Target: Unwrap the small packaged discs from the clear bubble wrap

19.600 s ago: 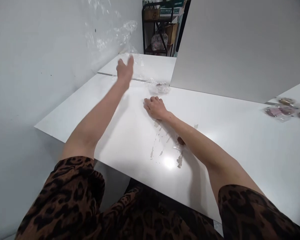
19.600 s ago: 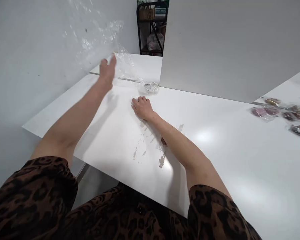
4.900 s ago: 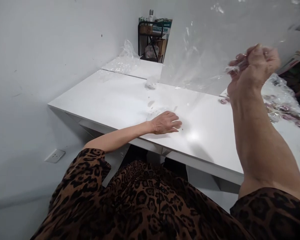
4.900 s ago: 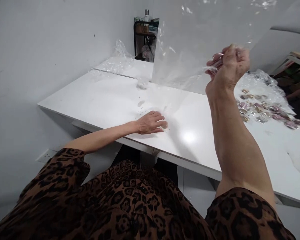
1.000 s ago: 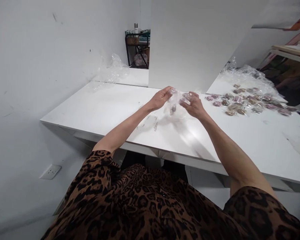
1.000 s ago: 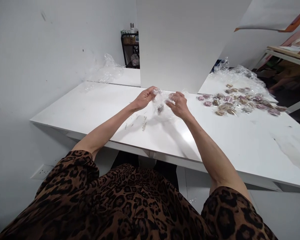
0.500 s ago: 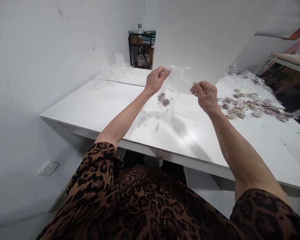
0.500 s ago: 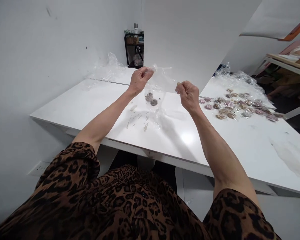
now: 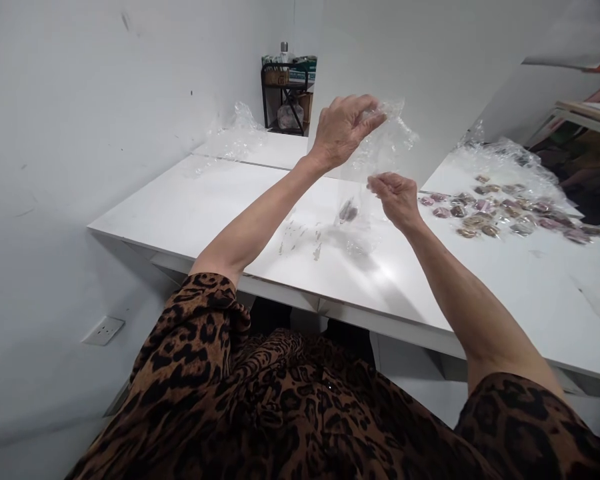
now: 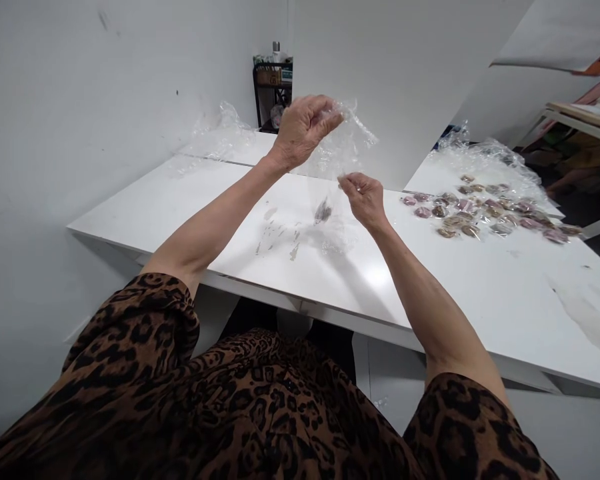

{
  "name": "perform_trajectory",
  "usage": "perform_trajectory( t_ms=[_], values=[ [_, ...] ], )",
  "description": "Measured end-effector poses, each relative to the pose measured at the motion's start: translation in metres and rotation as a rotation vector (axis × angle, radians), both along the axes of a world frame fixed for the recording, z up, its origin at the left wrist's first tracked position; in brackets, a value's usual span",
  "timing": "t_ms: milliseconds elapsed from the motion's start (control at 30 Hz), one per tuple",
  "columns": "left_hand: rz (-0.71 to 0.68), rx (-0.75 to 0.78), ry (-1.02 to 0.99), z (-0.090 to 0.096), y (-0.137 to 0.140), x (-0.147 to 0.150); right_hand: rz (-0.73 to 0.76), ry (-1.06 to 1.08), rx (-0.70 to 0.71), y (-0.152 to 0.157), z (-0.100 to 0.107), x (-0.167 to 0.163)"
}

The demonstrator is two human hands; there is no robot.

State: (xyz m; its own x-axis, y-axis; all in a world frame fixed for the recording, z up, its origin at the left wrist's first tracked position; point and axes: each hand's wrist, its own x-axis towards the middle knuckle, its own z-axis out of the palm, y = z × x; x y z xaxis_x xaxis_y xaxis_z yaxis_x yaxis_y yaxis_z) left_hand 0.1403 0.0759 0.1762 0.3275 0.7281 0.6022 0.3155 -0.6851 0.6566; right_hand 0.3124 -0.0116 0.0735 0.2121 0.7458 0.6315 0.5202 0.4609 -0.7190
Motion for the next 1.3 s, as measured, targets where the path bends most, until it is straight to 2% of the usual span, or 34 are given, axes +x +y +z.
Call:
perform_trajectory(
  t_ms=[133,233,367,467,533,600,700,800,867,933,1000,1167,1233,1300],
  values=[
    [-0.086,0.141,0.002,0.002,-0.001,0.002,-0.06,-0.035,0.005,-0.011,0.008,0.0],
    [-0.084,0.122,-0.014,-0.005,0.008,-0.003,-0.064,-0.028,-0.002,-0.018,0.009,0.004],
    [-0.025,0.046,0.015,-0.017,0.018,-0.023,-0.044,0.12,-0.023,-0.02,0.008,0.012],
    [0.12,0.032,-0.084,-0.034,0.004,-0.034,-0.029,0.26,-0.081,-0.018,0.006,0.015],
    [0.131,0.017,-0.152,-0.052,-0.018,-0.034,-0.042,0.356,-0.104,-0.015,0.005,0.012],
    [0.005,-0.087,-0.101,-0.074,-0.043,-0.027,-0.031,0.425,-0.135,-0.013,0.005,0.004],
    [-0.188,-0.366,0.06,-0.105,-0.074,-0.011,0.039,0.471,-0.234,-0.013,0.005,-0.011],
    [-0.292,-0.58,0.046,-0.122,-0.081,-0.001,0.073,0.468,-0.284,-0.014,0.004,-0.016],
    [-0.326,-0.644,-0.039,-0.126,-0.074,-0.003,0.043,0.451,-0.256,-0.015,0.004,-0.008],
    [-0.282,-0.673,-0.126,-0.13,-0.063,-0.012,-0.012,0.444,-0.209,-0.017,0.005,0.009],
    [-0.157,-0.716,-0.186,-0.138,-0.051,-0.027,-0.066,0.46,-0.157,-0.018,0.006,0.027],
    [0.103,-0.831,-0.199,-0.173,-0.037,-0.063,-0.148,0.504,-0.037,-0.024,0.005,0.049],
    [0.189,-0.742,-0.234,-0.183,-0.043,-0.066,-0.142,0.459,-0.054,-0.026,0.005,0.046],
    [0.167,-0.564,-0.22,-0.186,-0.053,-0.06,-0.105,0.396,-0.092,-0.028,0.008,0.037]
  ],
)
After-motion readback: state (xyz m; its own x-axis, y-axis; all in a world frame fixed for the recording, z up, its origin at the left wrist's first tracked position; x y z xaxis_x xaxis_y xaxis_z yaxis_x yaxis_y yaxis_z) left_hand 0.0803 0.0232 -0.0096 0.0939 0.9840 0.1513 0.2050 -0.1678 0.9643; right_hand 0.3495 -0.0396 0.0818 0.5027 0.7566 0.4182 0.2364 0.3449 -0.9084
